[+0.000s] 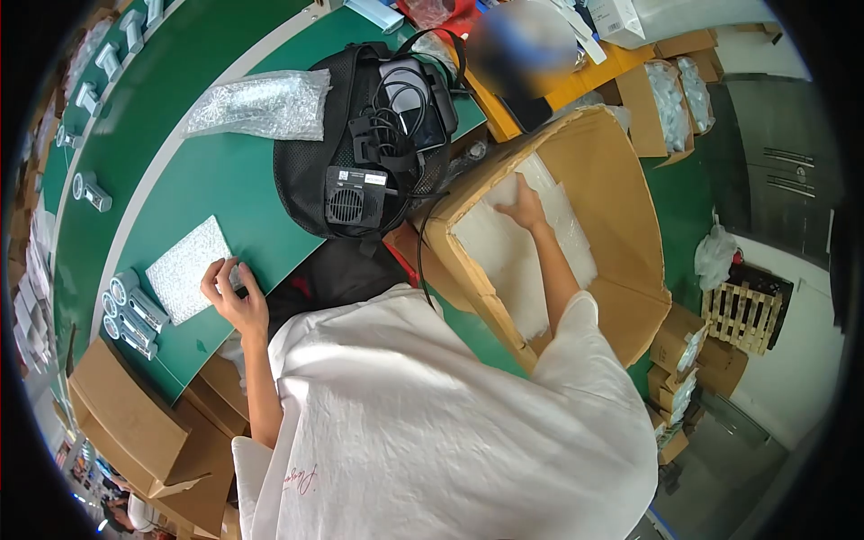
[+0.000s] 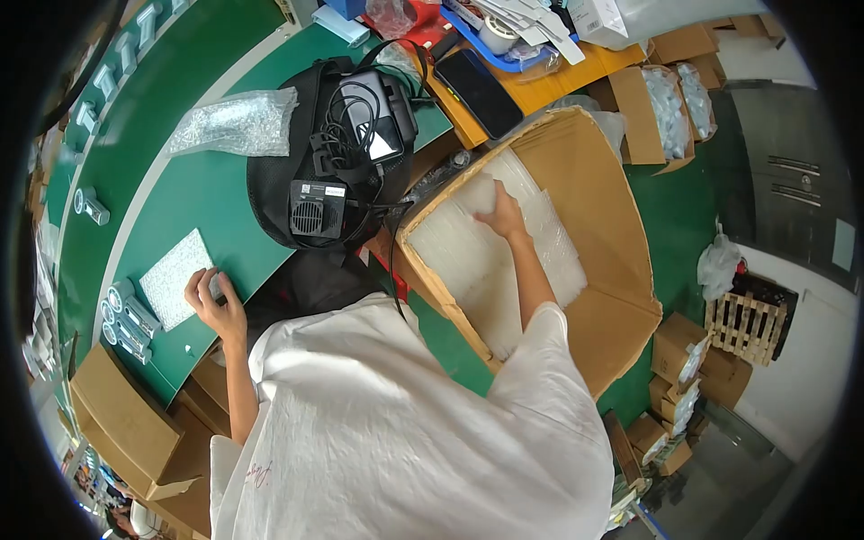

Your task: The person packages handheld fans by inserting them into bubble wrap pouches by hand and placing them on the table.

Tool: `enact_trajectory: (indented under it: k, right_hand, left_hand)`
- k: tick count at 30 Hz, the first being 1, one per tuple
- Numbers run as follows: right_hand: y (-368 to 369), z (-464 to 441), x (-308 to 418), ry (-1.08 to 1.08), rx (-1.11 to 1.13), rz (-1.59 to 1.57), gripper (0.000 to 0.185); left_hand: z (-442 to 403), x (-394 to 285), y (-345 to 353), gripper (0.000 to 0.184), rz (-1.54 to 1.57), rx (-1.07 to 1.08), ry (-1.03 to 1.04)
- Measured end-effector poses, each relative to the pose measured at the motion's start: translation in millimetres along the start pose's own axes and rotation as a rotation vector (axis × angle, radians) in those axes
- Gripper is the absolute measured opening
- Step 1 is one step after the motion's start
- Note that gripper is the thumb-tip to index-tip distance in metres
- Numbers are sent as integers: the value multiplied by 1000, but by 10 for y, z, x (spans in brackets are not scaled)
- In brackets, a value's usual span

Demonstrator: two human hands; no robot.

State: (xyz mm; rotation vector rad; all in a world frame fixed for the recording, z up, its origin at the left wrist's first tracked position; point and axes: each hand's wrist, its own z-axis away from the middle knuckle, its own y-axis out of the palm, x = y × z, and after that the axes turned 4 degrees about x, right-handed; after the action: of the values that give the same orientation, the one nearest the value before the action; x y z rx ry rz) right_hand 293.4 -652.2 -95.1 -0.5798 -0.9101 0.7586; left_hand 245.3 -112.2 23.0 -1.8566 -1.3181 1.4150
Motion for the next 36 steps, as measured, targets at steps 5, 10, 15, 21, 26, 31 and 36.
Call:
enact_trajectory:
  k: [5, 10, 15, 21, 26, 31, 36]
  right_hand:
    - [-303, 532, 258, -47, -251, -33, 81]
    - [-908, 1196, 701, -154, -450, -169, 78]
    - [-1389, 1822, 1398, -386, -720, -339, 72]
    - [-1539, 1951, 2192, -577, -680, -845, 66]
    - [-1102, 1554, 3256, -475, -95, -1505, 50]
    - [-659, 1282, 4118, -449, 306, -1064, 55]
    - [-99, 1250, 4975, -553, 691, -687, 58]
  left_hand:
    - [5, 35, -24, 16, 58, 8, 1]
    - [-53, 57, -99, 19, 132, -24, 19]
    - [-267, -330, -239, 25, 308, -41, 89]
    - [-708, -1124, -614, 70, 978, 532, 21]
    - [-767, -1028, -807, 86, 1465, 599, -106]
    - [-806, -588, -1021, 96, 1460, 477, -176]
    - [-678, -338, -1183, 94, 1224, 265, -367]
